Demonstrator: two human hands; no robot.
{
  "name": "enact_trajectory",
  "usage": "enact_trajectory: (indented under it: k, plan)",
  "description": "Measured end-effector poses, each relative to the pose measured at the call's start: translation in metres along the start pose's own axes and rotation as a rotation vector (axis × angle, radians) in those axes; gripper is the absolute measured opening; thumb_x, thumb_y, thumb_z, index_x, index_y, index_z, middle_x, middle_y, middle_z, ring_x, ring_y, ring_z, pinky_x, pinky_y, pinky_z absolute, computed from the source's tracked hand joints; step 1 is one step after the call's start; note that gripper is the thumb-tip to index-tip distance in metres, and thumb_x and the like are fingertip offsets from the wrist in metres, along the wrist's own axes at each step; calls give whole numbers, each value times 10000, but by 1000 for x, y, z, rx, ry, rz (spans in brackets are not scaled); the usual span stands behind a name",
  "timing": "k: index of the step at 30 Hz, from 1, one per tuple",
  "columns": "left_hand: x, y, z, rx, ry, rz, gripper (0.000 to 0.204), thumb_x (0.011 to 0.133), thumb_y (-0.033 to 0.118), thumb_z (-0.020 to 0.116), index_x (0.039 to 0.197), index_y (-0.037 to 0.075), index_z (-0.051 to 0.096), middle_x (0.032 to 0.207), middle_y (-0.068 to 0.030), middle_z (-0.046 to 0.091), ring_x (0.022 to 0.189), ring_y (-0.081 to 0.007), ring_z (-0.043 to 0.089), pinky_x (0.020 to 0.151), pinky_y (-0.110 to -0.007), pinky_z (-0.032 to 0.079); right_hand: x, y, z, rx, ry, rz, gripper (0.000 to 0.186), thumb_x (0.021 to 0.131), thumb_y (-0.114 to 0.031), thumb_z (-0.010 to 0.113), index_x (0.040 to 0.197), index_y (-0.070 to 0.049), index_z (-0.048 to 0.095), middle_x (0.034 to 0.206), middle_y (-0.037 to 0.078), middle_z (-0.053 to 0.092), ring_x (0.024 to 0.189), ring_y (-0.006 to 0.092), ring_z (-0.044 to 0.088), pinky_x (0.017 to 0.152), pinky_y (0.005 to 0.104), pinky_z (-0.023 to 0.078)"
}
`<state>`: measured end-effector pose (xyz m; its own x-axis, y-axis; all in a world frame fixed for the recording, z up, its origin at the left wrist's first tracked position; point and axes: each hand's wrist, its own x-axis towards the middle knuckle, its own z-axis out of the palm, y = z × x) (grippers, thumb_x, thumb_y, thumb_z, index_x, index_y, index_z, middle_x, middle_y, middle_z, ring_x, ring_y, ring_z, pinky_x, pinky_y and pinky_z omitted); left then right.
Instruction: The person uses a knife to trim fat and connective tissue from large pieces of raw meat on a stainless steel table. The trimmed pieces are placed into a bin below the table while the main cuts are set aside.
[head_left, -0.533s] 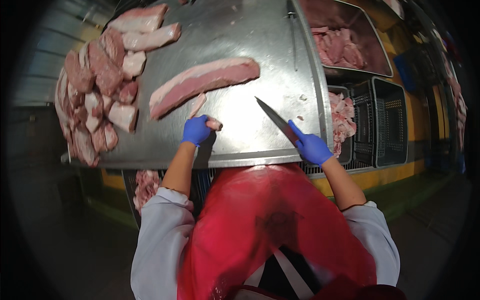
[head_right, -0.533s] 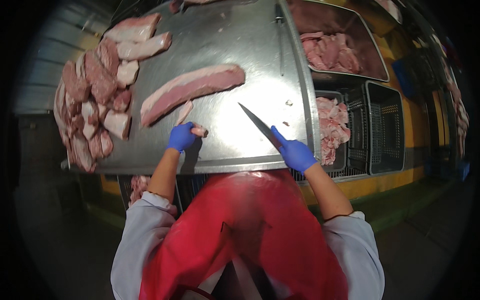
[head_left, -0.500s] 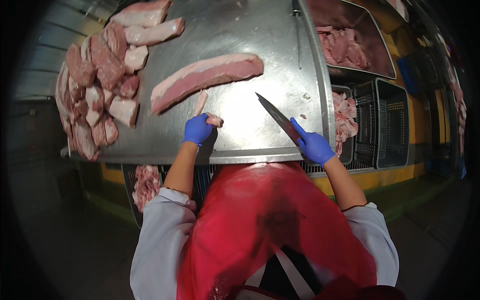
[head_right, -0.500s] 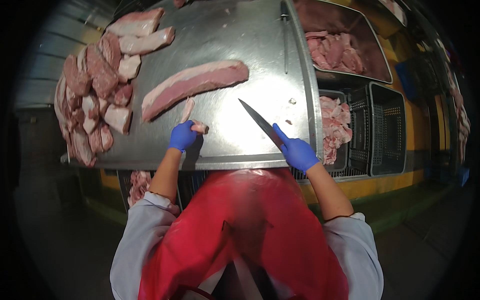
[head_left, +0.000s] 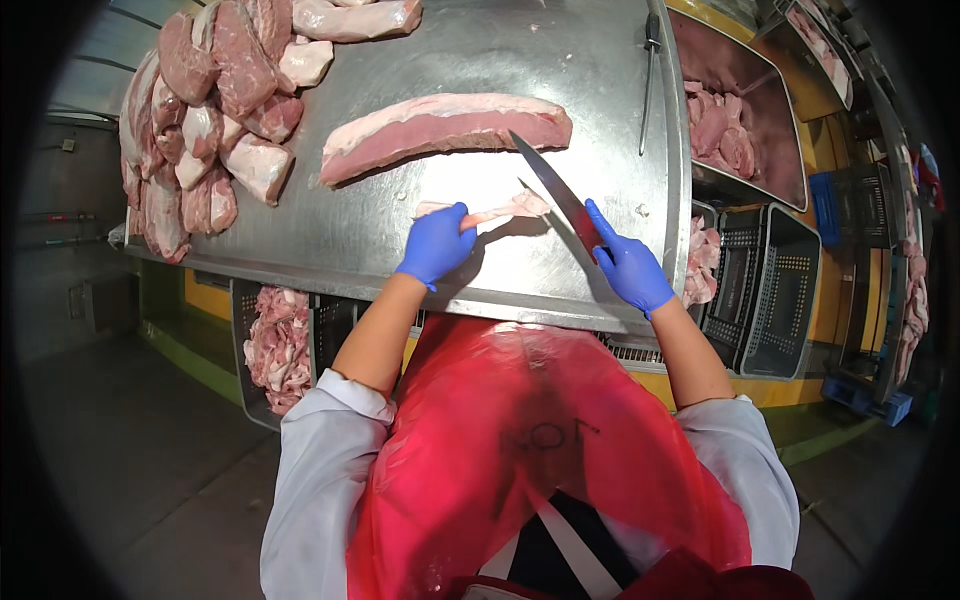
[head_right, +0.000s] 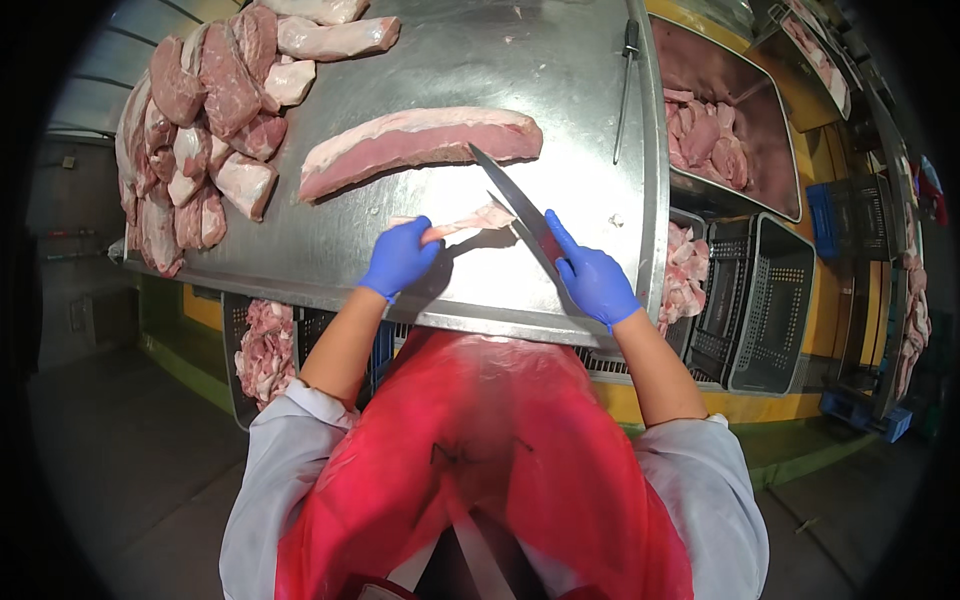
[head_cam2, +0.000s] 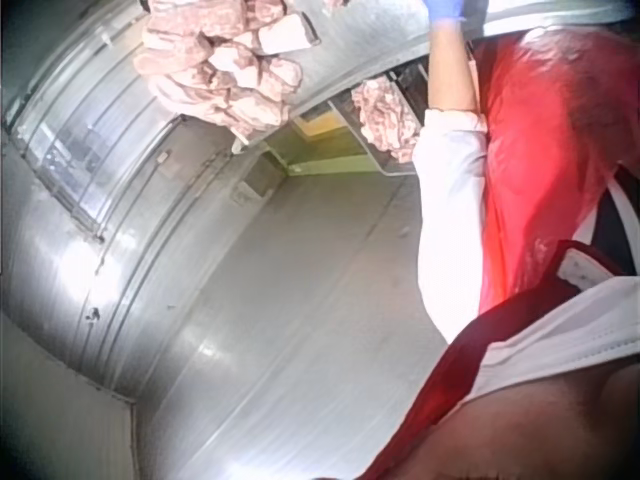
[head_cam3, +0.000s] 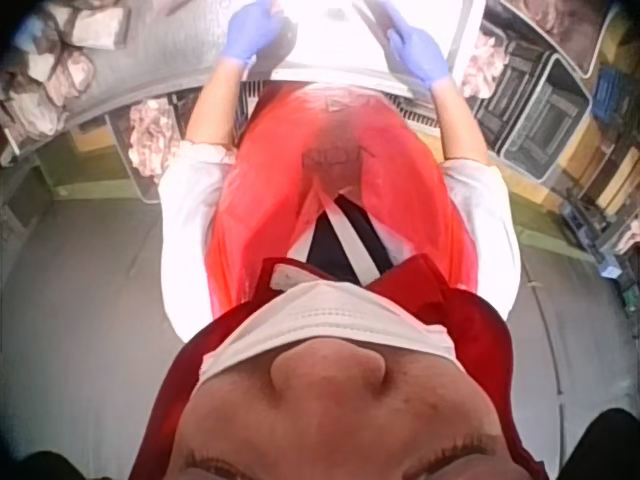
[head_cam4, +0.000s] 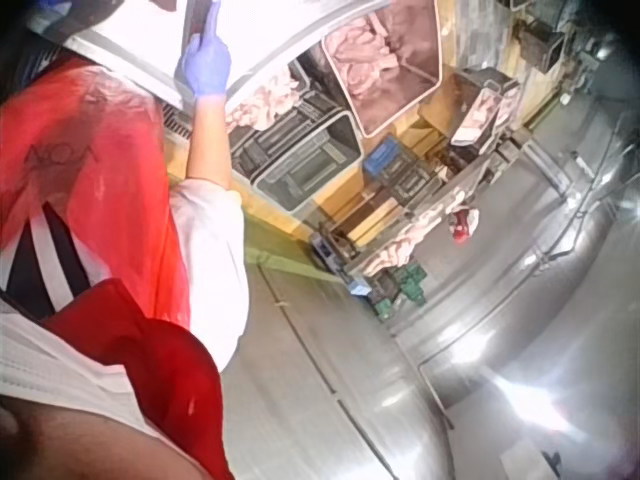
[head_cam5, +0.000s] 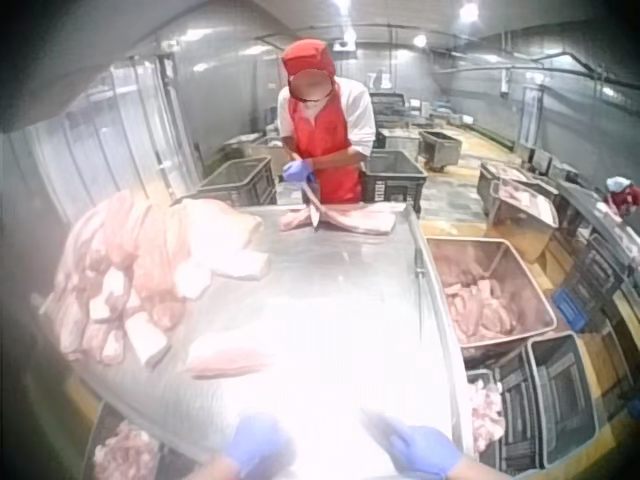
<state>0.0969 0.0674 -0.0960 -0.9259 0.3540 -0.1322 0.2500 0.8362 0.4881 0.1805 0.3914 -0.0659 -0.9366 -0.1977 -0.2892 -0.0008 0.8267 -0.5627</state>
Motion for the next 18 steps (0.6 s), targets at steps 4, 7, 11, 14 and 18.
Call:
enact_trajectory:
  k: [4,7,11,14,18]
  plan:
    - [-10,-28,48,75,-5,51,227,896,291,608,870,68,635,800,-218,669,718,-435,650,665,-535,517,9,-19,20,-20,-97,-44,725,960,-209,523,1596,-311,191,887,254,690,807,439,672,781,541,523]
    - [-16,-33,54,133,-20,85,218,889,280,608,872,65,639,796,-207,674,699,-438,644,655,-531,516,6,-22,37,-98,-246,32,713,972,-170,485,1598,-317,177,916,257,690,810,426,679,760,532,534]
    - [-13,-26,53,153,-117,299,197,884,255,596,905,63,634,769,-191,679,678,-415,653,644,-518,516,25,-8,65,-154,-241,21,737,956,-132,483,1599,-317,174,923,238,699,819,414,686,749,505,545]
    - [-1,20,44,240,-321,406,186,893,234,574,952,67,629,780,-186,685,700,-391,669,642,-509,518,69,-28,75,-174,-160,-106,702,956,-130,477,1589,-303,228,990,252,692,830,427,675,759,522,532]
    - [22,35,-4,307,-283,480,177,922,214,551,1005,86,643,809,-189,685,766,-381,685,672,-494,535,95,-25,91,-64,52,-227,782,918,-70,469,1600,-307,169,1002,250,689,852,424,678,774,514,535]
